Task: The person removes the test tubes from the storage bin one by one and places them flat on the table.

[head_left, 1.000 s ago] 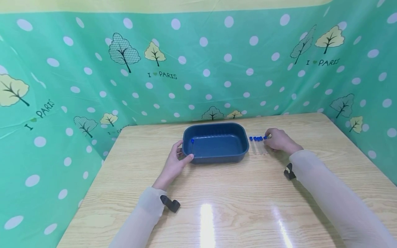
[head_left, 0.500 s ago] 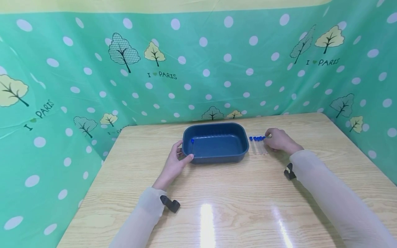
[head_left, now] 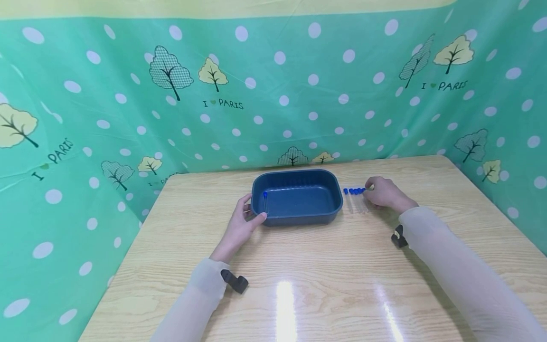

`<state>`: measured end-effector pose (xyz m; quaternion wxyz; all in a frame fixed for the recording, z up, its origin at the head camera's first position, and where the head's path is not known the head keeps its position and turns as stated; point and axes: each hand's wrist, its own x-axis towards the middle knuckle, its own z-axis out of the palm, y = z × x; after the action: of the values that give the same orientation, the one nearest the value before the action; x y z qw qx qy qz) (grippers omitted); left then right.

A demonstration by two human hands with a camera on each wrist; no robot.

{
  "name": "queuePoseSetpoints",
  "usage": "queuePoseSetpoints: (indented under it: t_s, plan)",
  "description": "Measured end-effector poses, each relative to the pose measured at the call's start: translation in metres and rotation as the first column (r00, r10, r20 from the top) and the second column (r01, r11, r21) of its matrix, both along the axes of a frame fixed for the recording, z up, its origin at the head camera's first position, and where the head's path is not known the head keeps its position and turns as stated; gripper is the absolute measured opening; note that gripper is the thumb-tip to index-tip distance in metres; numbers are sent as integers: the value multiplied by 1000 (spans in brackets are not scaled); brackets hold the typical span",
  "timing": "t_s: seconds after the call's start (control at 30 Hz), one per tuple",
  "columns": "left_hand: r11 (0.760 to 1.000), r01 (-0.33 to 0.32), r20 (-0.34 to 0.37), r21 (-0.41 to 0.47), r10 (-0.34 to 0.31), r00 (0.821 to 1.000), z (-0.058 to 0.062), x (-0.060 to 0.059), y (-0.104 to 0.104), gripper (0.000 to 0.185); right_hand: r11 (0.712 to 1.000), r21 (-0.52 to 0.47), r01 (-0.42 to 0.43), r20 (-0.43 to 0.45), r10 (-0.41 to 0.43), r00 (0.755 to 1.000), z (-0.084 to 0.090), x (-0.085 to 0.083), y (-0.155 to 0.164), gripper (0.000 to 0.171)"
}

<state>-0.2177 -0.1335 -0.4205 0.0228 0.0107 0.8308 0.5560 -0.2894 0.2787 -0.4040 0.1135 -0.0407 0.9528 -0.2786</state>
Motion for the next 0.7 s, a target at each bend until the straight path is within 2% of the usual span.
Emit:
queuePoseSetpoints:
  t_s: [0.5,0.7]
  plan:
    - [1000,2,-2,1,-2,1000,0,0,-1,75,1000,-5,4,14,-4,1000,0,0,2,47]
    - [1000,3,4,-5,-3,1000,1,0,0,75,1000,-4,8,-17,-8,1000,2,0,2,47]
